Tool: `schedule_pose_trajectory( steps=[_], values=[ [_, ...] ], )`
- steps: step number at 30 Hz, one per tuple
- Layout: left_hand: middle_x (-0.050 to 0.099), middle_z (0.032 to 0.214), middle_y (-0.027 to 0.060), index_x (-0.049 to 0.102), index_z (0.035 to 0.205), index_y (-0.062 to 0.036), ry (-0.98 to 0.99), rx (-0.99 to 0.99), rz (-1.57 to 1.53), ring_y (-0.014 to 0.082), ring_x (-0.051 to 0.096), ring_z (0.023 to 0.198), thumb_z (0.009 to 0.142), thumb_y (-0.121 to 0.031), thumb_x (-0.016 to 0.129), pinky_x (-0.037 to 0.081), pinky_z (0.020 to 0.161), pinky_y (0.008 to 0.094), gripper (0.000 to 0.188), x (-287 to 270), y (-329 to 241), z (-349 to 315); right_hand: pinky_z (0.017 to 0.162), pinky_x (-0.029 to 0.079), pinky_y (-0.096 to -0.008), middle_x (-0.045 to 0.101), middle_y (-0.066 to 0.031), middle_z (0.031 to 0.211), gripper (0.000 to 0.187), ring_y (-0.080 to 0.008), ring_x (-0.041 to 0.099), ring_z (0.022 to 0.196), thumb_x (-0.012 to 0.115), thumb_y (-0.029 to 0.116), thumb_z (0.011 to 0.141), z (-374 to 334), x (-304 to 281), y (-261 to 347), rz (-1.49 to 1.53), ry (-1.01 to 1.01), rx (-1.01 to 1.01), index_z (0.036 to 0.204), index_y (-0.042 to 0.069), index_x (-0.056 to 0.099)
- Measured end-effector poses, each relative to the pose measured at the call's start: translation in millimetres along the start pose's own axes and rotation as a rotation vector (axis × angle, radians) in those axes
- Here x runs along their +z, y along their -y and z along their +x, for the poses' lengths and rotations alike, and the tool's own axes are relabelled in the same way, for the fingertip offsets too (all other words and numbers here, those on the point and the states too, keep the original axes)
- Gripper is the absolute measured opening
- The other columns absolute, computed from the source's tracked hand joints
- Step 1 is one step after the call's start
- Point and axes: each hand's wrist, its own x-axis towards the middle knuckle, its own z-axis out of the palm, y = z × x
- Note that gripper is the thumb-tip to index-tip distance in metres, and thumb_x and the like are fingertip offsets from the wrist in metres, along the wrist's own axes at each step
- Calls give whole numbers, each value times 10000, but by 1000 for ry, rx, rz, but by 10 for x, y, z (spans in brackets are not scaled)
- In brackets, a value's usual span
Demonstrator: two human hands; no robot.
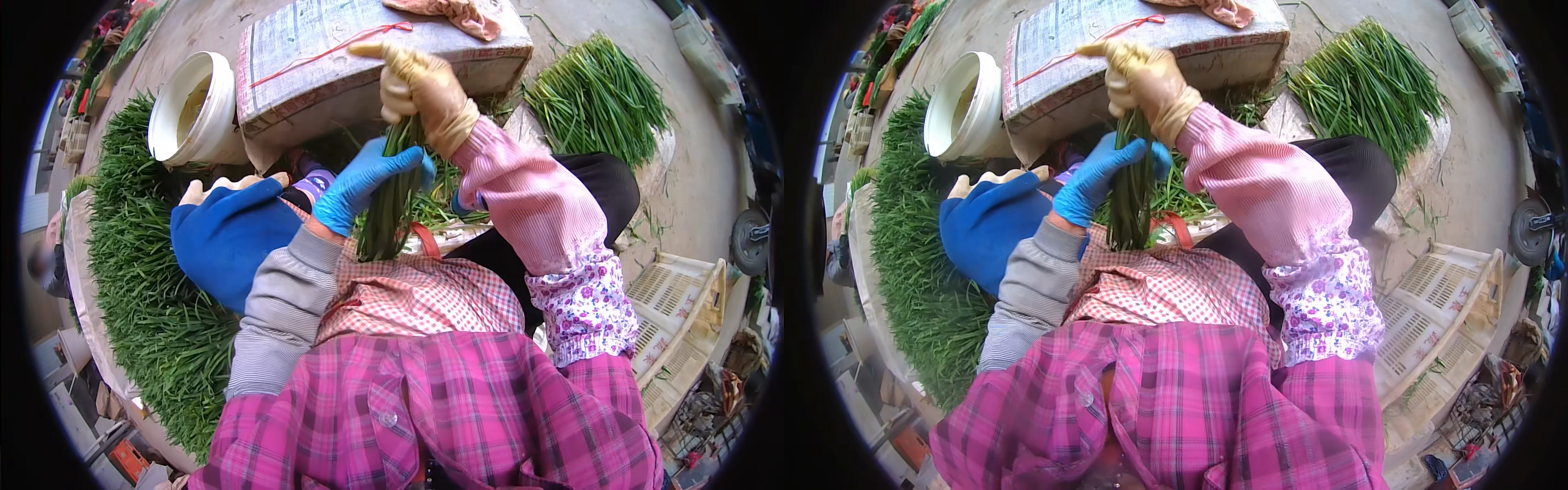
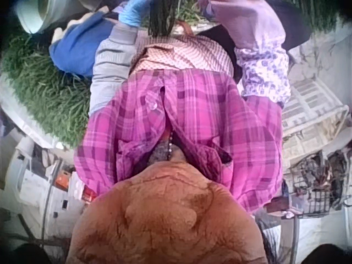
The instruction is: The person gathers green onions, aligns them into bunches, and ties them with red rubber bands. The person places the finished bundles on a nearby surface and continues the process with additional green onions.
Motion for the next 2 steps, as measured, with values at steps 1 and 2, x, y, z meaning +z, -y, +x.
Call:
schedule_pose_trajectory(
  steps=[1, 2],
  values=[
    [602, 988, 107, 463, 1276, -24, -119, 198, 134, 152, 586, 880, 866, -252, 631, 487, 750, 254, 498, 45, -31, 24, 398, 295, -237, 332, 65, 540, 383, -43, 307, 422, 462, 320, 977, 3, 38, 60, -78, -115, -49, 1128, -3, 602],
    [602, 988, 107, 463, 1276, -24, -118, 191, 132, 152, 586, 880, 866, -252, 631, 487, 750, 254, 498, 60, -6, 8, 399, 308, -234, 345, 64, 532, 388, -47, 320, 413, 470, 327, 973, 36, 5, 133, -80, -72, -119, 1130, -2, 601]
  ],
)
